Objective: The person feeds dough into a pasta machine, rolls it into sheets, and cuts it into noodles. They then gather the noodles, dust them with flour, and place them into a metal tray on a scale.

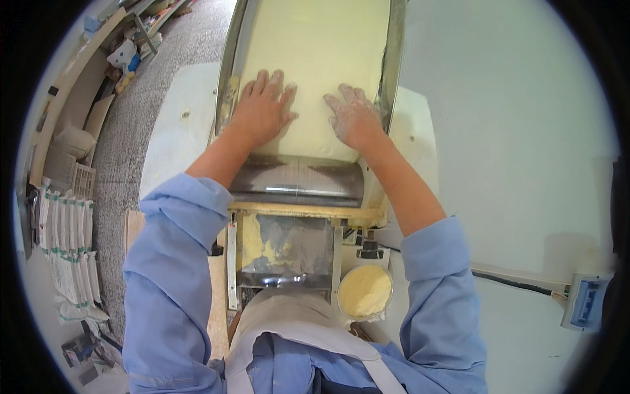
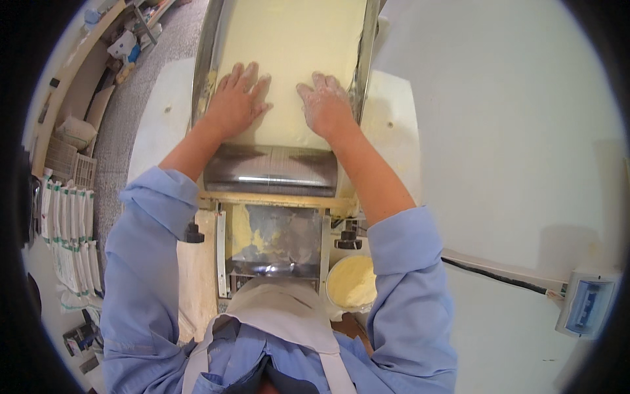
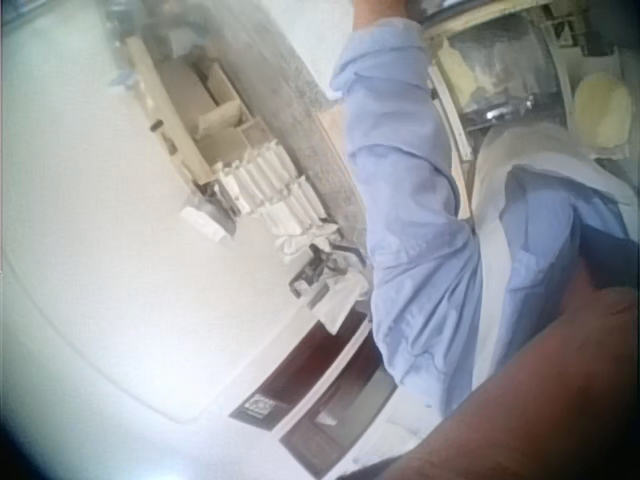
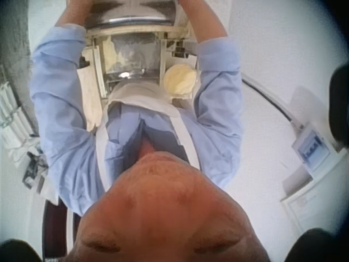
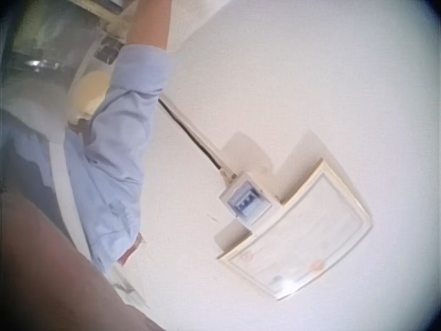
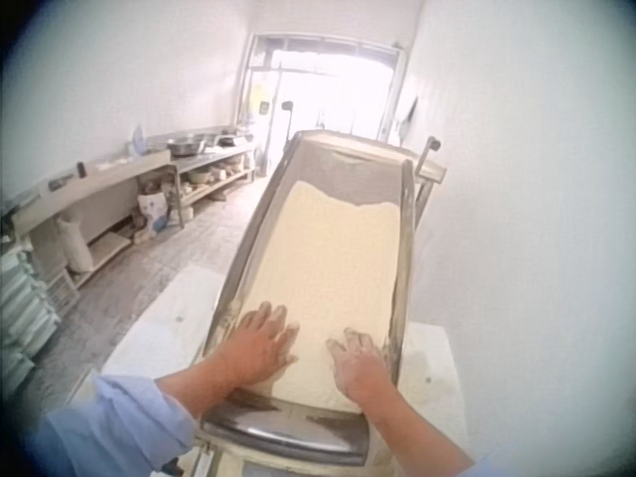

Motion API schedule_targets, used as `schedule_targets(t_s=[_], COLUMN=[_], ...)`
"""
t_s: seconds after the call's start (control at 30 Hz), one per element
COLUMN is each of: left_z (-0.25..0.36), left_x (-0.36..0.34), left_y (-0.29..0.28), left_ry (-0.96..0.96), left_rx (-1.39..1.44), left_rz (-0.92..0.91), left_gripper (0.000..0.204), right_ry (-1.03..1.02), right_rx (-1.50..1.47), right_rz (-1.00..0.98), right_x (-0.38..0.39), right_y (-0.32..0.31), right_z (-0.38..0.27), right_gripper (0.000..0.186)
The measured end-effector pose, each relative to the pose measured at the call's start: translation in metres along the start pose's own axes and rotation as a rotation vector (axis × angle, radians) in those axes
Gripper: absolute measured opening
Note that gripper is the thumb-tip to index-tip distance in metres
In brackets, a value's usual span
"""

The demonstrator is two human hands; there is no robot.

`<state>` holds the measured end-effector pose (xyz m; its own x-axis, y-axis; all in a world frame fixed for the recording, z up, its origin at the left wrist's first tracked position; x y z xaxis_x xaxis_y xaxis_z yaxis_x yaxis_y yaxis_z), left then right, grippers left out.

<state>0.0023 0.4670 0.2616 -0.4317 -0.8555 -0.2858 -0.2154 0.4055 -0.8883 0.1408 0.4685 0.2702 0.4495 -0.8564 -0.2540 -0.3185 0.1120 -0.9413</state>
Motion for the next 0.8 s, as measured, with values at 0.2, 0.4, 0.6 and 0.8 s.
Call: schedule_targets(t_s=[0.2, 0.4, 0.6, 0.8], left_z=[0.000, -0.001, -0.007, -0.008], left_x=[0.005, 0.005, -0.003, 0.050], left_y=[-0.006, 0.000, -0.020, -0.089], left_ry=[-0.068, -0.072, -0.088, -0.035], left_rx=[-0.021, 0.012, 0.060, 0.341], left_rz=[-0.093, -0.045, -0.054, 0.116], left_gripper=[0.061, 0.062, 0.060, 0.056], right_ry=[0.038, 0.073, -0.011, -0.065], right_rx=[0.021, 0.092, 0.042, 0.236], right_rz=[0.119, 0.067, 0.152, 0.451], right_x=[-0.016, -0.025, -0.053, -0.114], right_y=[-0.015, 0.011, 0.011, -0.011], right_z=[0.007, 0.018, 0.010, 0.000], right_gripper=[0.054, 0.061, 0.065, 0.055])
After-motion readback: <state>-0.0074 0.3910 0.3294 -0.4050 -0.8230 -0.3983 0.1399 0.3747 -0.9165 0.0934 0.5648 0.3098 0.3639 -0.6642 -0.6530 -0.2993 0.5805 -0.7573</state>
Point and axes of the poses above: each hand's wrist, its own x-axis away from the middle knuckle, its own y-axis out of the palm, z = x × y, the point moved 10 cm from there along -x, towards the middle knuckle, and after that the axes turned 14 degrees about -x, right-handed, at the moved point
